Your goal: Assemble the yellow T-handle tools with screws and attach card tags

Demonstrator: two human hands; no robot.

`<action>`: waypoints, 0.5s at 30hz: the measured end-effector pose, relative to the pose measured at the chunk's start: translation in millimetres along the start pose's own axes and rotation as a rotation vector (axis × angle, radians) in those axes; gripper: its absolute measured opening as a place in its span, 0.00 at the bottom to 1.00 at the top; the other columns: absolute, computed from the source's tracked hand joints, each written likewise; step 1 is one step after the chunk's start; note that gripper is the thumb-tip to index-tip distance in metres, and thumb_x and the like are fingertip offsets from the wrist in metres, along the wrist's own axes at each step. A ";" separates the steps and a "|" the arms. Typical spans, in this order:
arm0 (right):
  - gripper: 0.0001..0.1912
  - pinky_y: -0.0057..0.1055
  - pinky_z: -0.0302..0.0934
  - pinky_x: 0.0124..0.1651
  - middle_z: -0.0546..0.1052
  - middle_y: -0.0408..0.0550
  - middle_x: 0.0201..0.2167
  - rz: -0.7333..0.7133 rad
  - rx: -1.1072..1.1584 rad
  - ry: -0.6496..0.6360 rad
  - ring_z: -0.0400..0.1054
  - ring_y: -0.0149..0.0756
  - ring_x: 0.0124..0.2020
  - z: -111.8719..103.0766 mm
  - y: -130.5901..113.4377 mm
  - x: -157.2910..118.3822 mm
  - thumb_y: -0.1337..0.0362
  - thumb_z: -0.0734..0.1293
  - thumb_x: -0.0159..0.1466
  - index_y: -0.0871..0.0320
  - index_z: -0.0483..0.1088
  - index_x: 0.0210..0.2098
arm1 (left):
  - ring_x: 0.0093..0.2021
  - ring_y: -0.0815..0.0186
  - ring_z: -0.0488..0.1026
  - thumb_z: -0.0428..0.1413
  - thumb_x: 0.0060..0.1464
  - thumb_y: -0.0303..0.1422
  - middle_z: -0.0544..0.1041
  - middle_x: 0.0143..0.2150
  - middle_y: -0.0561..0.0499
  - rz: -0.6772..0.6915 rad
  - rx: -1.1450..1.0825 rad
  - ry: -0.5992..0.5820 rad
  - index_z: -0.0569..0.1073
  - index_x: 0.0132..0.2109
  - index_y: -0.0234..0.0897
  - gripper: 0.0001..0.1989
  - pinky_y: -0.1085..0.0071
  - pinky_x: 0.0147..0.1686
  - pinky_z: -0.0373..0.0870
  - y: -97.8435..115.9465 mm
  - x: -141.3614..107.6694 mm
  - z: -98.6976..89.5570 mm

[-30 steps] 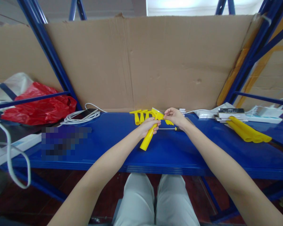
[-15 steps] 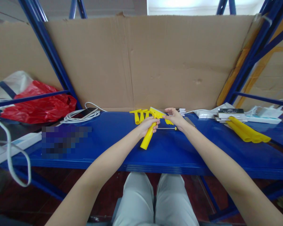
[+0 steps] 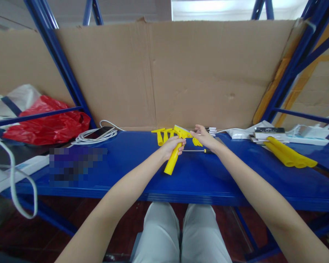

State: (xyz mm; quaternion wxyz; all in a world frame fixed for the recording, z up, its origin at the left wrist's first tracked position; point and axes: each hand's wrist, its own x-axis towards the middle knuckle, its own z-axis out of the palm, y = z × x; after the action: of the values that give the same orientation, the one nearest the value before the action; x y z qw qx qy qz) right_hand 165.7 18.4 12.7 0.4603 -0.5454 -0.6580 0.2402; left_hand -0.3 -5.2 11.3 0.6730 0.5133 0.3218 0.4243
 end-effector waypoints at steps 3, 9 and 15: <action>0.24 0.42 0.60 0.55 0.70 0.58 0.55 -0.072 -0.235 -0.079 0.65 0.44 0.55 -34.9 -7.1 2.7 0.54 0.62 0.61 0.58 0.65 0.54 | 0.12 0.78 0.56 0.47 0.56 0.19 0.64 0.20 0.58 -0.005 0.002 0.037 0.61 0.28 0.35 0.11 0.79 0.10 0.52 0.6 1.2 -0.4; 0.20 0.43 0.65 0.47 0.78 0.55 0.41 -0.080 -0.800 -0.490 0.72 0.51 0.43 -99.2 0.0 -5.6 0.53 0.70 0.52 0.58 0.75 0.40 | 0.12 0.78 0.55 0.48 0.53 0.18 0.63 0.18 0.58 -0.020 -0.017 0.146 0.62 0.27 0.35 0.10 0.79 0.10 0.51 1.8 4.0 -1.2; 0.27 0.45 0.64 0.50 0.76 0.56 0.48 -0.129 -0.925 -0.437 0.70 0.54 0.48 -118.0 60.9 -24.5 0.56 0.72 0.48 0.56 0.74 0.48 | 0.11 0.78 0.55 0.48 0.51 0.17 0.64 0.18 0.58 -0.011 -0.044 0.194 0.62 0.28 0.35 0.10 0.79 0.10 0.51 0.2 6.5 -3.4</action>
State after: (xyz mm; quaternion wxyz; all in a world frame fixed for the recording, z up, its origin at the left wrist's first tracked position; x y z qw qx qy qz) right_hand 297.8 -8.9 8.8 0.0367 -0.5871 -0.8087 0.0036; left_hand -0.5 2.1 10.5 0.6519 0.4532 0.3791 0.4754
